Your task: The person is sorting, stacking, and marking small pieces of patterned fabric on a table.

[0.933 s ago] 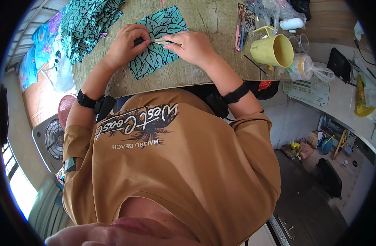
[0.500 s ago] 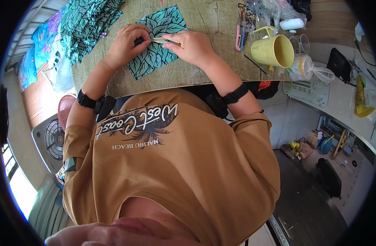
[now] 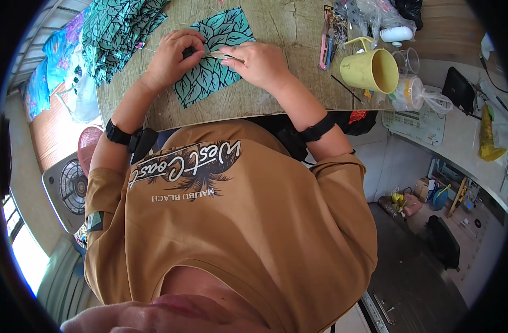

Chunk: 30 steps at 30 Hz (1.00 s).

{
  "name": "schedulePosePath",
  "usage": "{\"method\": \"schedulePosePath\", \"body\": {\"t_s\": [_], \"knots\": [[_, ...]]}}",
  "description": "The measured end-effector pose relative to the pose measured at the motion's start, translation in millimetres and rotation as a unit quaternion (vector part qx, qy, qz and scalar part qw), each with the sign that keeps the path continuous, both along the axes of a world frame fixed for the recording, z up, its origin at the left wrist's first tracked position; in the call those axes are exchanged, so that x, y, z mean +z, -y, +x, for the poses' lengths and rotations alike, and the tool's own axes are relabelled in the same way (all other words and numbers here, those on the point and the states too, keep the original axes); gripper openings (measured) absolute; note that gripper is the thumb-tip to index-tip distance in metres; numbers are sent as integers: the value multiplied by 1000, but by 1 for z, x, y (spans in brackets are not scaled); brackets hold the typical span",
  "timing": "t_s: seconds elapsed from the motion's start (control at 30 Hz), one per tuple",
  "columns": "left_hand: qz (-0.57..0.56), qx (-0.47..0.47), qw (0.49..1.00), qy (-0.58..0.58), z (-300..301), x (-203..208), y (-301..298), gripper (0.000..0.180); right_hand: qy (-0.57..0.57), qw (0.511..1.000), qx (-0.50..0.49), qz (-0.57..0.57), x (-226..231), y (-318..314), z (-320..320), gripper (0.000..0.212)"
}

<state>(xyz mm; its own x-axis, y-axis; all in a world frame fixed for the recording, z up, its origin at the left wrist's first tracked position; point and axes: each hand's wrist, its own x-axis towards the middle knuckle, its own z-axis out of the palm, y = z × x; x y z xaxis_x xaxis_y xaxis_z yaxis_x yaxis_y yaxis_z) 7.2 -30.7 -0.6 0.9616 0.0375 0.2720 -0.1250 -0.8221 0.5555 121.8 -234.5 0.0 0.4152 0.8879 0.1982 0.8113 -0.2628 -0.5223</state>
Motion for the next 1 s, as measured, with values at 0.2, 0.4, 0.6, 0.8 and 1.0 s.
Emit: {"method": "schedulePosePath", "body": {"t_s": [0.2, 0.4, 0.6, 0.8, 1.0], "knots": [[-82, 9, 996, 21, 3, -7, -6, 12, -24, 998, -5, 54, -5, 0, 2, 28], [-161, 114, 980, 26, 16, -1, -23, 17, -132, 987, -65, 59, 1, 1, 6, 30], [-30, 132, 990, -33, 40, 9, -17, 23, -158, 978, -69, 115, 2, -2, 4, 32], [26, 104, 975, -196, 51, 29, -17, 27, -134, 983, -71, 103, -1, -2, 3, 33], [-158, 92, 981, -67, 43, 19, -37, 18, -139, 980, -52, 131, 0, -5, 1, 33]]}}
